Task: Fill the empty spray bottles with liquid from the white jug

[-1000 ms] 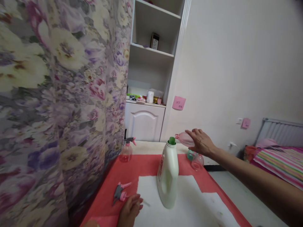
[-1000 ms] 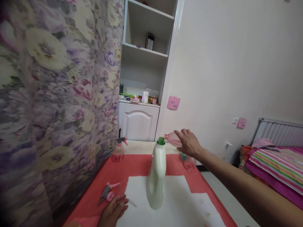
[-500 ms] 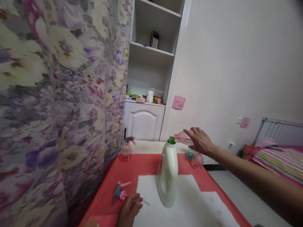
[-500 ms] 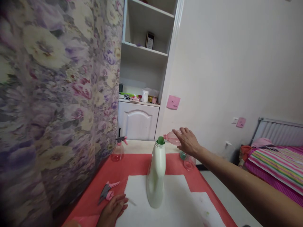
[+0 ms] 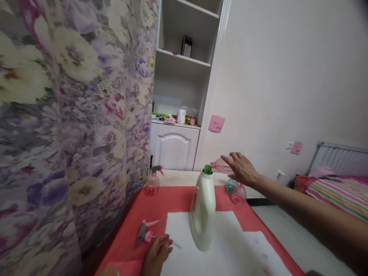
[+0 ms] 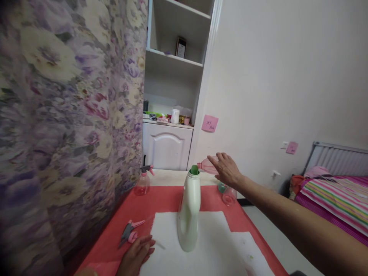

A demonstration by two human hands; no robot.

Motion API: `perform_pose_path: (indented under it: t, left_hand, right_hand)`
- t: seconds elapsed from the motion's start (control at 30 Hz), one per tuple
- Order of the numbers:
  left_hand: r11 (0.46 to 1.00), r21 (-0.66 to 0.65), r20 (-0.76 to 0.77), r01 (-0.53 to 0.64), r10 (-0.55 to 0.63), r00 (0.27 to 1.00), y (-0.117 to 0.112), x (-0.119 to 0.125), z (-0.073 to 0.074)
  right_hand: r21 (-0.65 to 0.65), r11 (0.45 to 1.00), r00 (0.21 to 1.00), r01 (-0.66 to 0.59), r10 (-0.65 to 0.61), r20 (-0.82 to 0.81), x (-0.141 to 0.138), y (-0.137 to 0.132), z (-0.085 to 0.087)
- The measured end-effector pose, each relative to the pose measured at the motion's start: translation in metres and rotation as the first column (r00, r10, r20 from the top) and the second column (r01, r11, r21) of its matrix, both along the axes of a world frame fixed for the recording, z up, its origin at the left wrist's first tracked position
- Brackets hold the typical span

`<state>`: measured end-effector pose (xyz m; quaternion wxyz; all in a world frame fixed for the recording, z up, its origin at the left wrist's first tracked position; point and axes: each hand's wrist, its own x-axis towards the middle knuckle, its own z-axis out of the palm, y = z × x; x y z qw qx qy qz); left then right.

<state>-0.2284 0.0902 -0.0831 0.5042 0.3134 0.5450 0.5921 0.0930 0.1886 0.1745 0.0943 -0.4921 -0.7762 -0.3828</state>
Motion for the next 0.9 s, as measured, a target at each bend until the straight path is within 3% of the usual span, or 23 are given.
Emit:
perform_pose_path:
  t: [0.57, 0.9]
  left_hand:
    - [1.0, -0.005, -0.026, 0.03, -0.03, 0.999, 0.003, -0.002, -0.009]
    - [0.999, 0.037, 0.011, -0.023, 0.022, 1.0, 0.006, 0.0, -0.015]
  right_hand:
    - [0.006, 1.0, 1.0, 0.0, 0.0, 0.012, -0.003, -0.003, 0.005]
    - [0.004, 1.0, 1.0, -0.005, 0.005, 0.019, -0.004, -0.003, 0.007]
